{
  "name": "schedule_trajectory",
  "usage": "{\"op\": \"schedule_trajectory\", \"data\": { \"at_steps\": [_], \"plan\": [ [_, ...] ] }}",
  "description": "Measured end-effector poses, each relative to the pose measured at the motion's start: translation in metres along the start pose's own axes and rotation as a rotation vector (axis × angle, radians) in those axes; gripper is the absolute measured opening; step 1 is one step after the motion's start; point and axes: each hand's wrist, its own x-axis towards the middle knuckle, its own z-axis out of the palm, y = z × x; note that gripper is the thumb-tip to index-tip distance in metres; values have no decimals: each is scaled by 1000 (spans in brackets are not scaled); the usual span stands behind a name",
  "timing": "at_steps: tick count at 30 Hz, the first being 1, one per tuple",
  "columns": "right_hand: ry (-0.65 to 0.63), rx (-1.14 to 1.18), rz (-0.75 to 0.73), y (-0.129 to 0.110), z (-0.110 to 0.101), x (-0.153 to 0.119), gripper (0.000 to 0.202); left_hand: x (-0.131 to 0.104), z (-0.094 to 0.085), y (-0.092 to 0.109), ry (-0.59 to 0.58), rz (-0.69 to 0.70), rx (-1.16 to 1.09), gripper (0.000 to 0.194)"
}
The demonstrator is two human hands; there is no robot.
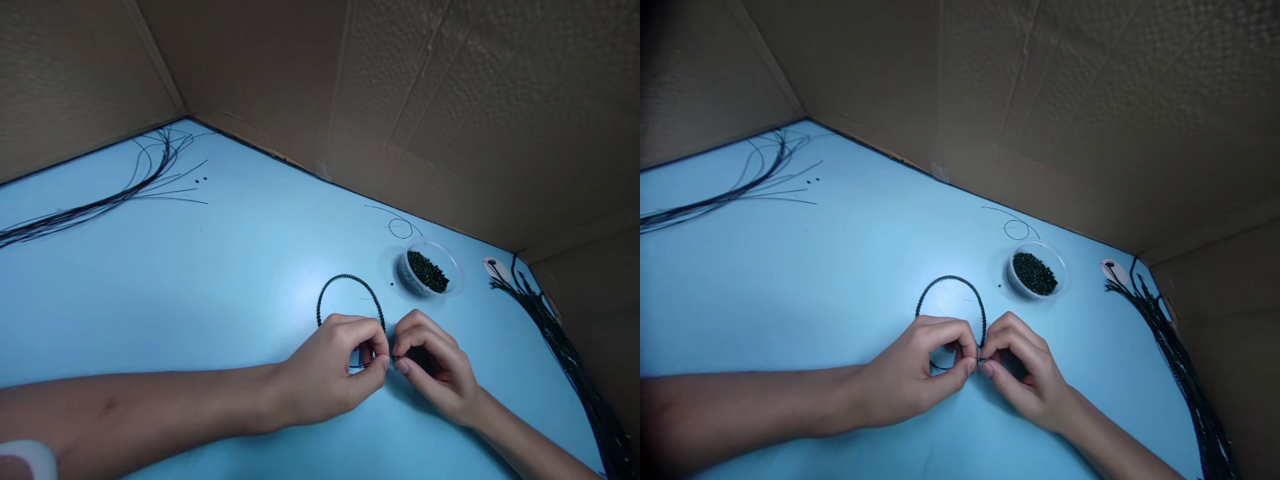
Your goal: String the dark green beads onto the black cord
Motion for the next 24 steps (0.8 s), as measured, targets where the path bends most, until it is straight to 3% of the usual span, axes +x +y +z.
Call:
{"op": "schedule_trajectory", "data": {
  "at_steps": [24],
  "plan": [
    [49, -28, 0, 0, 1, 1, 14, 0, 0, -1, -20, 37, 2, 13]
  ]
}}
